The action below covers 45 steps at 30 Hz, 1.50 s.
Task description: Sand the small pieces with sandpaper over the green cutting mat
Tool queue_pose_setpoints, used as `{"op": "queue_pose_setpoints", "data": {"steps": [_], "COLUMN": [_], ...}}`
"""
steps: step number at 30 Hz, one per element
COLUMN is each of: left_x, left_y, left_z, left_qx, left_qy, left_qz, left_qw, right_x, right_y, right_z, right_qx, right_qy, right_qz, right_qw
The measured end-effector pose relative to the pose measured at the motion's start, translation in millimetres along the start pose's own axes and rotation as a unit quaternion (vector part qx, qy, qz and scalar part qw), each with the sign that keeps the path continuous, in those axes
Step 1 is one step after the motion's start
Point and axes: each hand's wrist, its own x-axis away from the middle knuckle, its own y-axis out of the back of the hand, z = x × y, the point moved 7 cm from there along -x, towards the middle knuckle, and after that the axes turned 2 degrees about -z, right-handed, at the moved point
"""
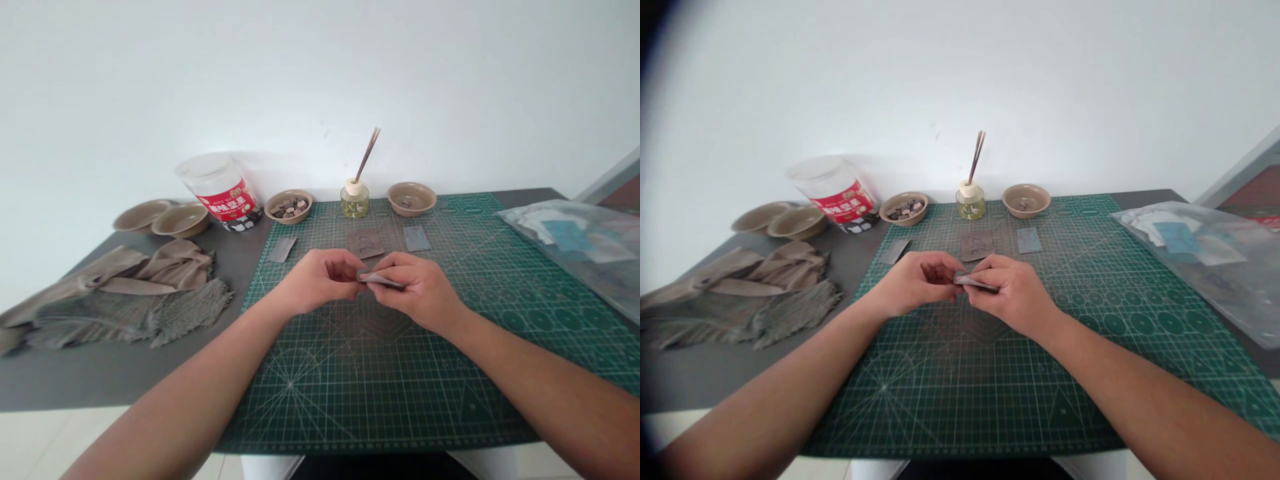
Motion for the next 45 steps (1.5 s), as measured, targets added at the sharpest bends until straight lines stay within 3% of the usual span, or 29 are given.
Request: {"op": "queue_pose_setpoints", "data": {"steps": [9, 28, 34, 45], "left_x": [0.3, 1.2, 0.8, 1.0], "left_y": [0.9, -1.4, 0.6, 1.4], "left_z": [0.3, 2.9, 3.0, 0.3], "left_qx": [-0.016, -0.012, -0.049, -0.04], "left_qy": [-0.007, 0.012, 0.002, -0.018], "left_qz": [-0.024, 0.0, 0.003, 0.002], "left_qw": [1.0, 1.0, 0.999, 0.999], "right_x": [-1.1, -1.5, -0.5, -1.0], "right_y": [1.4, 3.5, -2.1, 3.0], "right_z": [0.4, -3.3, -8.3, -3.8], "right_qx": [-0.003, -0.038, -0.077, -0.05], "right_qy": [0.004, -0.056, -0.081, -0.053], "right_qz": [-0.001, -0.002, 0.038, 0.013], "right_qw": [1.0, 0.998, 0.993, 0.997]}}
